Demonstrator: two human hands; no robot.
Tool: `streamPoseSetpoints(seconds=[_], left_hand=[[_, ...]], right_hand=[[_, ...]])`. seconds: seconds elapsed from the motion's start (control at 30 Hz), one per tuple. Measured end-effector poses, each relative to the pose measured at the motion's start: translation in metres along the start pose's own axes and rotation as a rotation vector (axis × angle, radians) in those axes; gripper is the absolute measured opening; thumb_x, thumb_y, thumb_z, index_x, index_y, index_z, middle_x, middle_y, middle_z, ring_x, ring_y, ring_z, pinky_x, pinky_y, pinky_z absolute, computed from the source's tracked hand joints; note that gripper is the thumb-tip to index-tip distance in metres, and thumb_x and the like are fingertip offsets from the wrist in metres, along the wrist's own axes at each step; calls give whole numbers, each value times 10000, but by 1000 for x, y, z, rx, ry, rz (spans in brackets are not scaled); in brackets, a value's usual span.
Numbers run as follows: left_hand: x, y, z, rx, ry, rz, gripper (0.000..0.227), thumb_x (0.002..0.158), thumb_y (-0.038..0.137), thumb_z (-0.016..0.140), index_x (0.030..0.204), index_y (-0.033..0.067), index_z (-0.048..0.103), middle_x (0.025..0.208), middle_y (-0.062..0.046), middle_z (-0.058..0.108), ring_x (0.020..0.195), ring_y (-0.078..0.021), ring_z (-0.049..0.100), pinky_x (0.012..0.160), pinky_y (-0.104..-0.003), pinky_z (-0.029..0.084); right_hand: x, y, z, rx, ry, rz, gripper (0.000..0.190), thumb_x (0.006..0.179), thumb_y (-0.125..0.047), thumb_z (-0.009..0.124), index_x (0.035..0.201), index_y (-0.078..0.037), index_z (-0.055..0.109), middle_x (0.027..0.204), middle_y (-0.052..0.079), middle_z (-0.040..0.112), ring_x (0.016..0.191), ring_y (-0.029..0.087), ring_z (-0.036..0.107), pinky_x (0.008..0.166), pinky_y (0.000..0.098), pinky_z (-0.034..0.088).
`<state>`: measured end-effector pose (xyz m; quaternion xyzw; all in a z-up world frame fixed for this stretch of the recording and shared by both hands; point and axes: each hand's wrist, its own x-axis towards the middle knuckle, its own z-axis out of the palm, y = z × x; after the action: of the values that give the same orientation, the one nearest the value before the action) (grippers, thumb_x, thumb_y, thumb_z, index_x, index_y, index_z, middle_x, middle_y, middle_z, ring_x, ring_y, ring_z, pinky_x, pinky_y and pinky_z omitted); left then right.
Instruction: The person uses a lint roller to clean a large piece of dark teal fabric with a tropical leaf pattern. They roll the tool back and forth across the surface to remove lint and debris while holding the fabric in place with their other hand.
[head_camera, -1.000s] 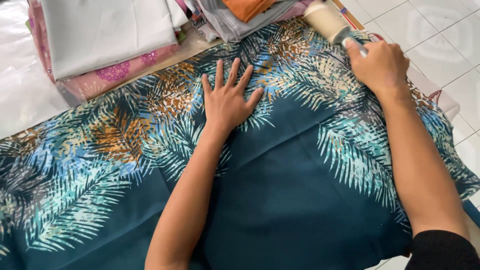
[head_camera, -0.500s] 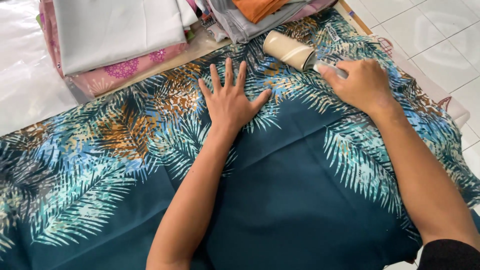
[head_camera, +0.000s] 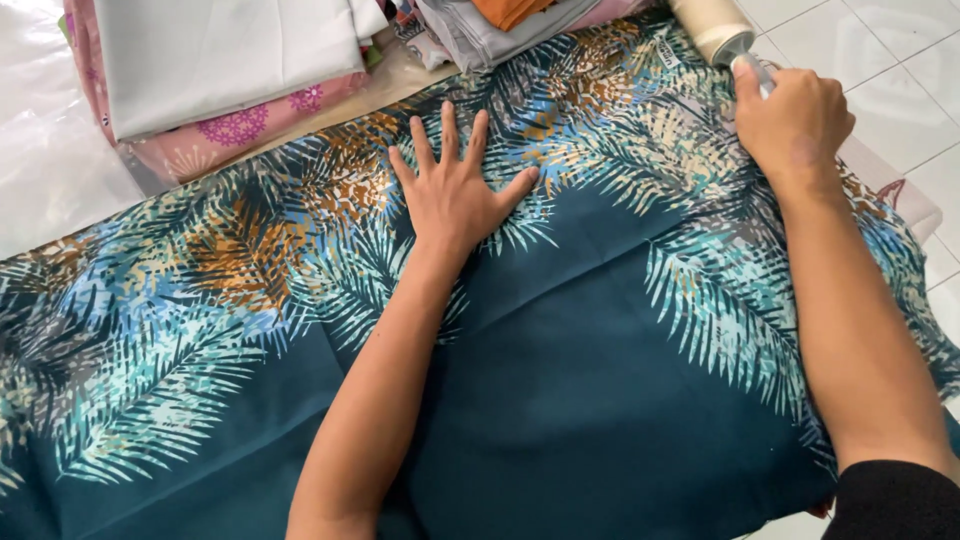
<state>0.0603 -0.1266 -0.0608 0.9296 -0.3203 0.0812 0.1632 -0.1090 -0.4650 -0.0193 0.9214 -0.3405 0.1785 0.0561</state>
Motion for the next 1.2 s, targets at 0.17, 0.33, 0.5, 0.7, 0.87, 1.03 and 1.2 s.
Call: streamPoseSetpoints(seconds=[0.17, 0.33, 0.5, 0.7, 0.87, 1.03, 1.2], left_hand=[[7, -4, -4, -3, 7, -11, 1062, 798, 951, 435, 1572, 224, 421, 1647, -127, 328, 1489, -488, 270, 1121, -754, 155], [25, -35, -12, -81, -56, -123, 860, 956, 765, 384, 1549, 145, 440, 1595, -98, 435, 1497, -411, 274, 1159, -689, 172], [19, -51, -7, -3, -80, -103, 839, 981, 790, 324, 1603, 232, 404, 1668, -68, 319, 1533, -404, 208, 1162, -725, 96], [21, -48, -11, 16, -133, -153, 878, 921, 810, 309, 1605, 263, 358, 1685, -9, 254, 1547, -359, 136, 1166, -717, 68], [20, -49, -7, 7, -143, -167, 892, 907, 823, 312, 1610, 276, 339, 1687, -2, 250, 1551, -352, 113, 1171, -716, 40], [22, -51, -1, 22, -105, -190, 992, 868, 879, 326, 1613, 224, 345, 1686, -42, 263, 1546, -375, 99, 1152, -727, 45], [22, -49, -4, 27, -93, -186, 997, 870, 884, 333, 1612, 218, 347, 1684, -45, 262, 1543, -382, 107, 1157, -722, 55]], right_hand=[[-5, -3, -6, 27, 99, -46, 635, 1293, -455, 602, 838, -21, 689, 725, 199, 687, 582, 413, 637, 587, 532, 514], [-23, -60, -43, 265, -114, -311, 519, 1222, -467, 554, 921, -47, 604, 620, 106, 577, 490, 293, 547, 495, 453, 449], [-32, -81, -51, 78, -250, -240, 577, 1160, -563, 487, 1042, -42, 707, 829, 277, 715, 808, 506, 687, 723, 579, 520], [-14, -50, -30, -45, -277, -74, 657, 1254, -556, 372, 991, -54, 705, 750, 171, 689, 641, 362, 664, 624, 512, 492], [-6, -6, -4, -151, -73, -26, 578, 1246, -465, 512, 1034, 12, 761, 772, 247, 721, 612, 451, 683, 596, 545, 515], [-17, -29, -33, 97, -64, -118, 618, 1324, -473, 472, 889, -53, 598, 635, 92, 578, 472, 282, 546, 471, 435, 460], [-21, -44, -24, 75, -170, -363, 575, 1230, -550, 486, 886, -118, 645, 553, 23, 534, 429, 215, 509, 436, 370, 411]])
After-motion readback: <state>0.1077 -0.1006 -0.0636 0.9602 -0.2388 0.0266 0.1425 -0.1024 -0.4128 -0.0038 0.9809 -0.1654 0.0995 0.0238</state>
